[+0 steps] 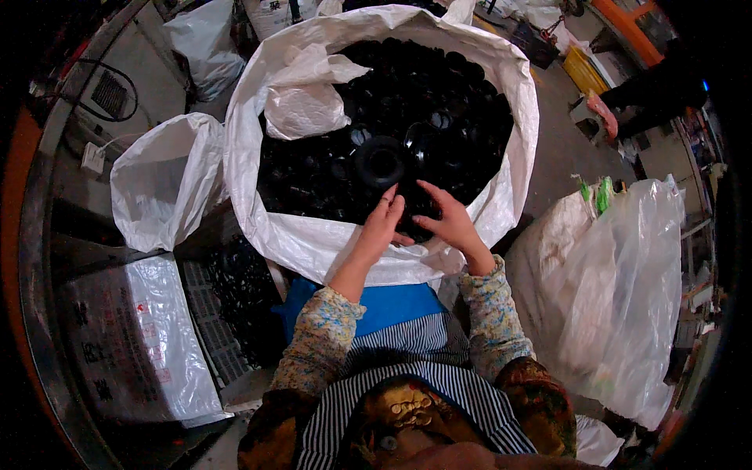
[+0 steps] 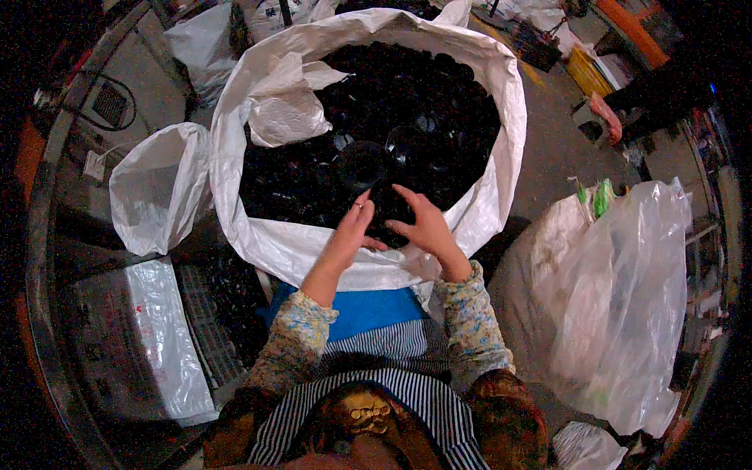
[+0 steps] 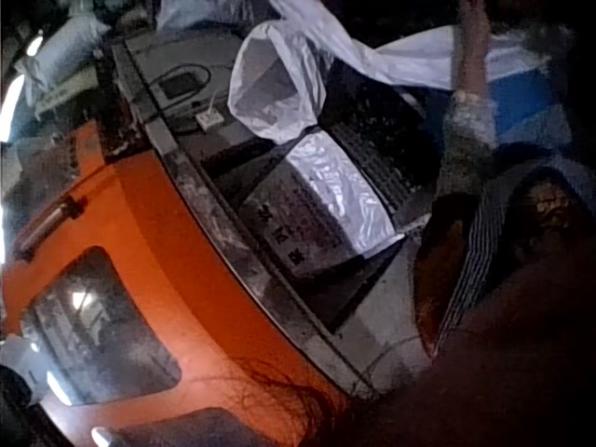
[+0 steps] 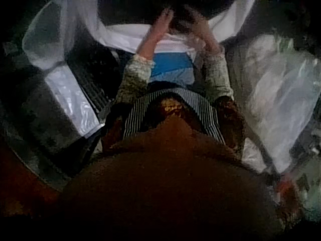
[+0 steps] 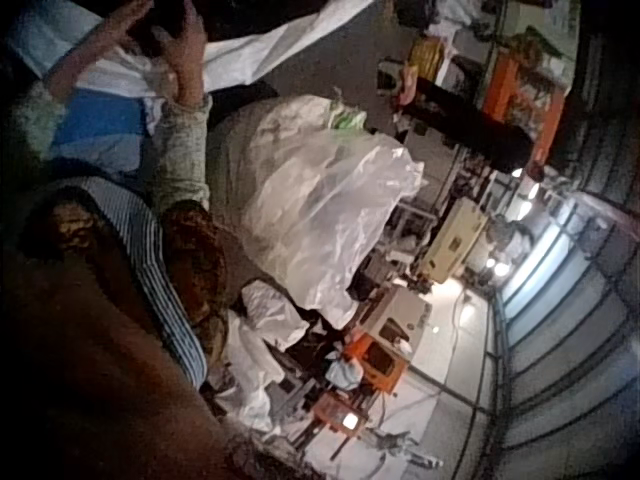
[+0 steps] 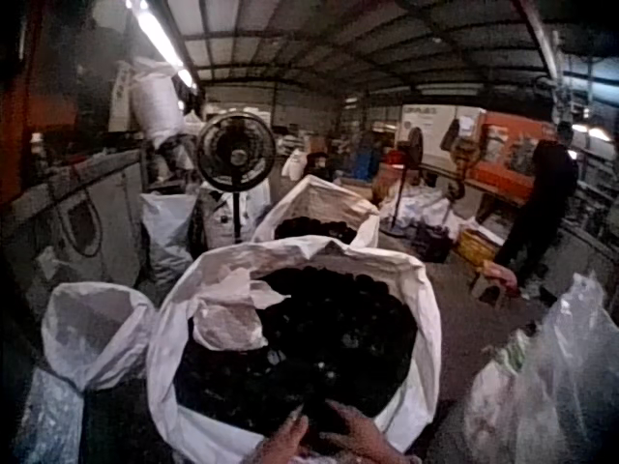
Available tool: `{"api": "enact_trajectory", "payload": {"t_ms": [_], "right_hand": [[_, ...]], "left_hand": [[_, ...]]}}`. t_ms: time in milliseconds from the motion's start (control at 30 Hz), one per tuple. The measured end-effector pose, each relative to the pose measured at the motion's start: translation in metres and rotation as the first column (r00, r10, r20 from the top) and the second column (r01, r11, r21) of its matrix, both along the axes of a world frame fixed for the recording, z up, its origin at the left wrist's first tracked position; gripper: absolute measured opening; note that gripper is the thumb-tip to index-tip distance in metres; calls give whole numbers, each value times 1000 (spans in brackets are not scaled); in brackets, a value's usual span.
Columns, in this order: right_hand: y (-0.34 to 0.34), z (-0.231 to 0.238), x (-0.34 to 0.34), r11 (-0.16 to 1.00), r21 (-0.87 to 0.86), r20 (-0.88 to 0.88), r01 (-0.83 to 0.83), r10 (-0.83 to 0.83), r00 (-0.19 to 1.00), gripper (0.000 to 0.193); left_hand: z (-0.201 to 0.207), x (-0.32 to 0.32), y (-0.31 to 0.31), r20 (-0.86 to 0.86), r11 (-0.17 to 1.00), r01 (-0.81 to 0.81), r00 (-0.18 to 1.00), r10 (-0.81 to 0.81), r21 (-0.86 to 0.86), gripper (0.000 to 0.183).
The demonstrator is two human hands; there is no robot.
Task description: The person sits in a factory and repeatedly picks black plastic parts from a large white sack, inspects them by hand, and places them into a second sack. The person handles the parts one at a time and occasionally shifts the sack to access more items.
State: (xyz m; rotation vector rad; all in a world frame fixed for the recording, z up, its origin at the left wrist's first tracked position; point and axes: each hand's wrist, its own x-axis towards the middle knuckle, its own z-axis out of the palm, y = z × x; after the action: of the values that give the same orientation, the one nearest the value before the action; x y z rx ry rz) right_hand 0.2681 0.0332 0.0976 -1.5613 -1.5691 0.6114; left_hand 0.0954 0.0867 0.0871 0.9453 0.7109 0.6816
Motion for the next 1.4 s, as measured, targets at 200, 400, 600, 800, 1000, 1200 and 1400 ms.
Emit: {"api": "enact_trajectory", "payload": {"t_ms": [200,400,600,800,1000,1200,1400], "right_hand": [[-56,-13,100,996,-50,-998,-72,-47,48,38],[-117,141,112,535,823,-474,190,831,-291,88],[-80,103,60,961,-231,-542,154,-258,800,37],[-95,111,52,987,-6,-334,-161,150,931,36],[-249,228,100,831,297,357,470,-553,752,45],[-421,235,213,156,155,743,975,-669,-11,50],[-371,68,119,849,-278,288,450,-373,882,65]], "left_hand": [[-38,-23,42,-376,885,-253,834,405,391,40],[-54,-15,19,-711,708,308,591,382,636,42],[-57,16,14,-681,559,486,701,210,672,59],[-52,0,19,-826,586,605,517,226,539,59],[-52,-4,9,-691,586,466,682,239,663,53],[-32,7,-12,-306,453,32,778,548,891,38],[64,89,-126,20,-10,-19,983,183,1000,29]]}}
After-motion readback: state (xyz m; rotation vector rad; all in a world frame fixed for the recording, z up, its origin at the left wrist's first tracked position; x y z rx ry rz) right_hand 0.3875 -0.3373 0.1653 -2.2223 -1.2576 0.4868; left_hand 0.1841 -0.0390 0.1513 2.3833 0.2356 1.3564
